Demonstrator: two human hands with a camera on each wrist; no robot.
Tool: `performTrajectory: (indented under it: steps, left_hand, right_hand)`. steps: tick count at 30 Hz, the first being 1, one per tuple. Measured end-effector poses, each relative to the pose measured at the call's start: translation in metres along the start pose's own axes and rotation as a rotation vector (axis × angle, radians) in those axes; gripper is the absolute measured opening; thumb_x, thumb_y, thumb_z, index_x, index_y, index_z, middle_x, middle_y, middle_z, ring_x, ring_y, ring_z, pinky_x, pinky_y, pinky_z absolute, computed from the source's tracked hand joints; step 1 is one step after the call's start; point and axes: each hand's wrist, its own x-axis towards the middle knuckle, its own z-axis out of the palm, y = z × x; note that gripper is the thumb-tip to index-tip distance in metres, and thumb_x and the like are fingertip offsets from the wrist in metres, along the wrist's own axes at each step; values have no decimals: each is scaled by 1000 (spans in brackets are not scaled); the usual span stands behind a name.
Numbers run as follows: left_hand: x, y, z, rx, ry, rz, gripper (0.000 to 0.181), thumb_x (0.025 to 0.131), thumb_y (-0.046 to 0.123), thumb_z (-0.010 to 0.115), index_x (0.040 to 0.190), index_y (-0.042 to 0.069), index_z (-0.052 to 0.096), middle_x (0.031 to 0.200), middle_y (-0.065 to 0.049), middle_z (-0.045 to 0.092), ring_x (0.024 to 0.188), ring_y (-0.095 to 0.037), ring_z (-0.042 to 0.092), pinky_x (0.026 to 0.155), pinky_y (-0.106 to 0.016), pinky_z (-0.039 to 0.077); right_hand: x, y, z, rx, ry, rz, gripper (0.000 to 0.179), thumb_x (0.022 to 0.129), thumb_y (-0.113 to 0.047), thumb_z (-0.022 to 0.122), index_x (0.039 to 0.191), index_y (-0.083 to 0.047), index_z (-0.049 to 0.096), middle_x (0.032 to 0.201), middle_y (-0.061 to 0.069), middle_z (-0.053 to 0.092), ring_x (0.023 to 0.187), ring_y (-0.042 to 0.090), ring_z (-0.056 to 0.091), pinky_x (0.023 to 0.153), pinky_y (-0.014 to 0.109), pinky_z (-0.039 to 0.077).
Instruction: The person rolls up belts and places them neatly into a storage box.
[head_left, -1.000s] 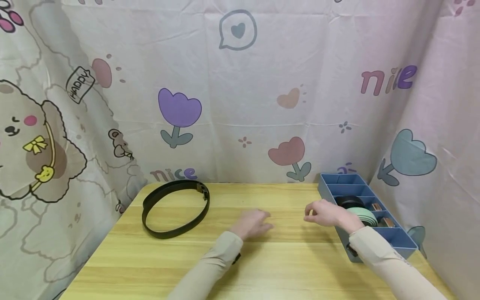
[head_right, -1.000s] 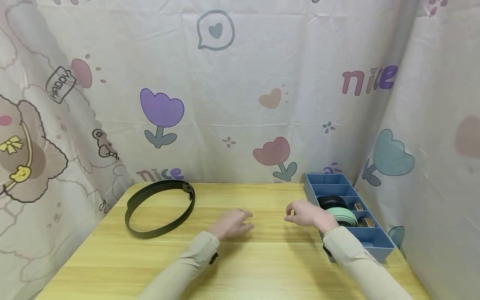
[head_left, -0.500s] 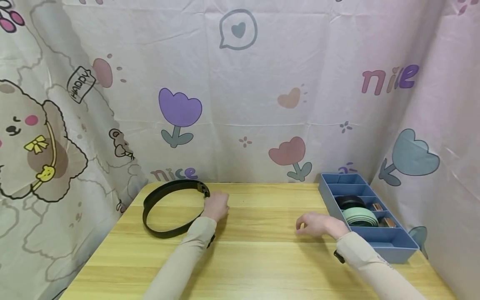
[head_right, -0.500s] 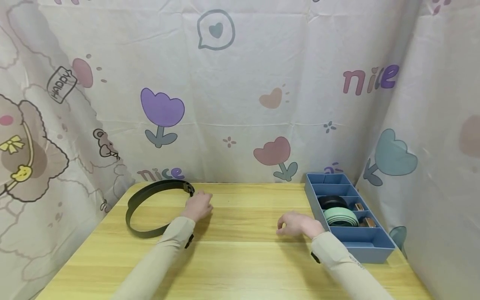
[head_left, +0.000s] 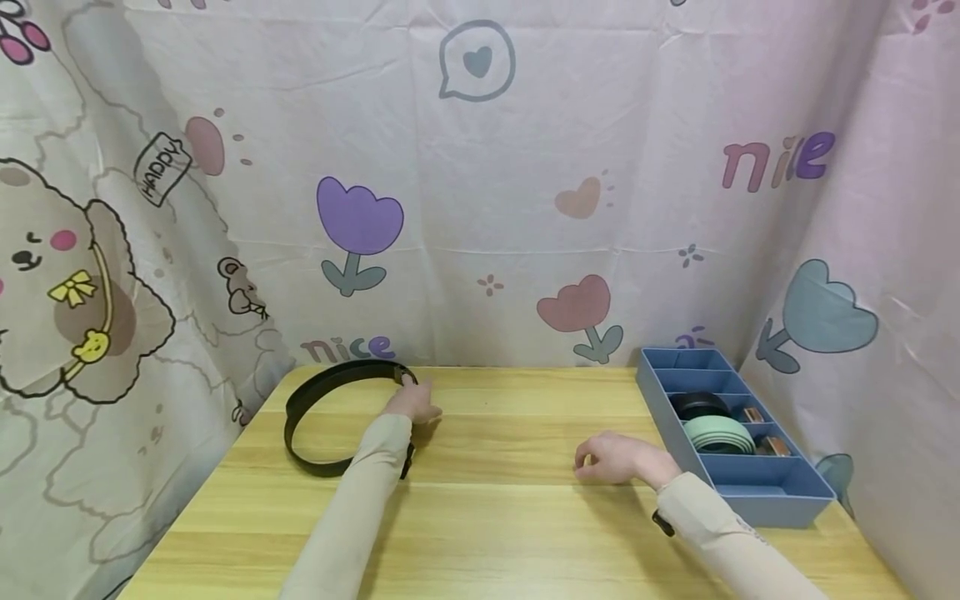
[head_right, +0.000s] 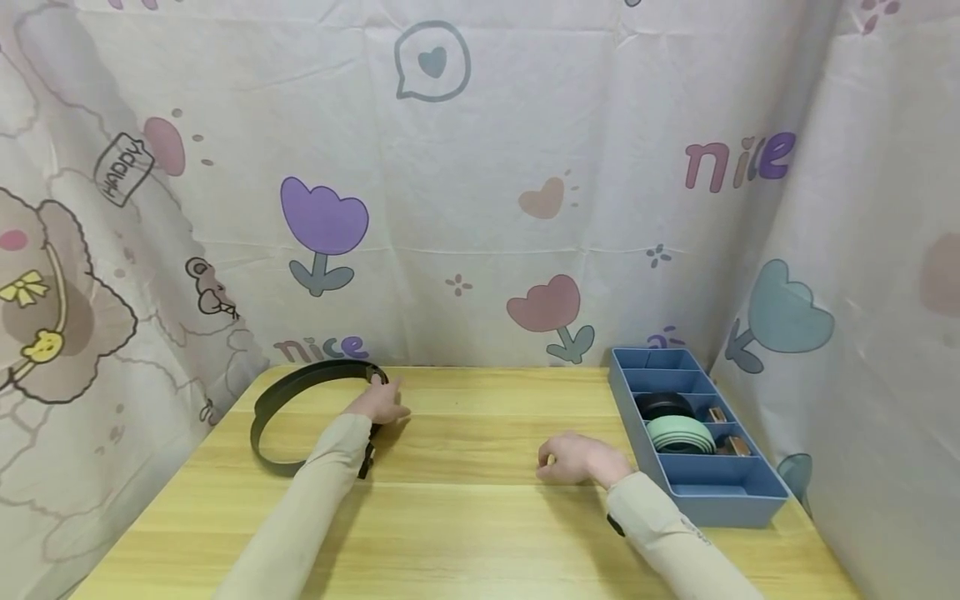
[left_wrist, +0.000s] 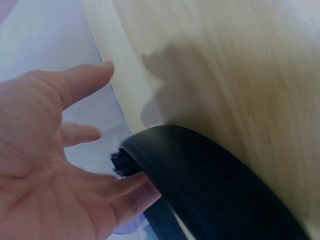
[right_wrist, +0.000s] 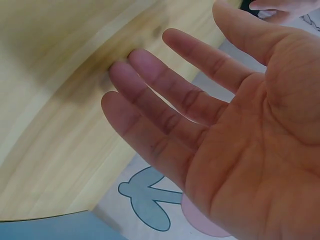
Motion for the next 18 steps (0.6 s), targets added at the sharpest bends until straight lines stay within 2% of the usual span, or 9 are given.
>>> performTrajectory:
  steps: [3, 8, 11, 15, 18]
  left_hand:
    - [4, -3, 0, 6, -15, -13, 73, 93, 25, 64, 147, -10, 30, 148, -47, 12, 106, -48, 61, 95, -51, 48]
    - [3, -6, 3, 13, 22, -21, 70, 93, 25, 62, 142, -16, 33, 146, -47, 19, 120, -52, 51, 99, -55, 45]
    - [-1, -4, 4, 39, 70, -49, 64, 91, 23, 65, 138, -13, 41, 142, -43, 34, 124, -52, 48, 97, -59, 46]
    - [-10, 2, 5, 100, 115, -90, 38, 89, 12, 64, 123, -3, 57, 126, -29, 59, 109, -45, 60, 82, -59, 51]
    - [-16, 9, 6, 151, 136, -81, 18, 90, 5, 59, 107, 3, 63, 113, -21, 68, 98, -39, 66, 74, -55, 53]
  right_hand:
    - [-1, 1, 1, -5, 9, -19, 10, 90, -27, 68, 96, -20, 70, 89, -4, 65, 82, 14, 55, 78, 40, 48]
    - [1, 5, 4, -2, 18, -62, 12, 90, -26, 68, 98, -16, 71, 91, -4, 66, 83, 14, 56, 78, 40, 49]
    - [2, 7, 6, 1, 22, -78, 13, 90, -26, 68, 98, -16, 71, 91, -4, 67, 82, 13, 56, 77, 39, 49]
    - [2, 7, 7, 6, 20, -82, 13, 91, -26, 67, 98, -16, 71, 92, -4, 67, 82, 12, 57, 77, 39, 49]
    - [1, 6, 7, 1, 23, -87, 13, 91, -26, 67, 99, -16, 71, 92, -4, 68, 83, 12, 57, 78, 38, 50]
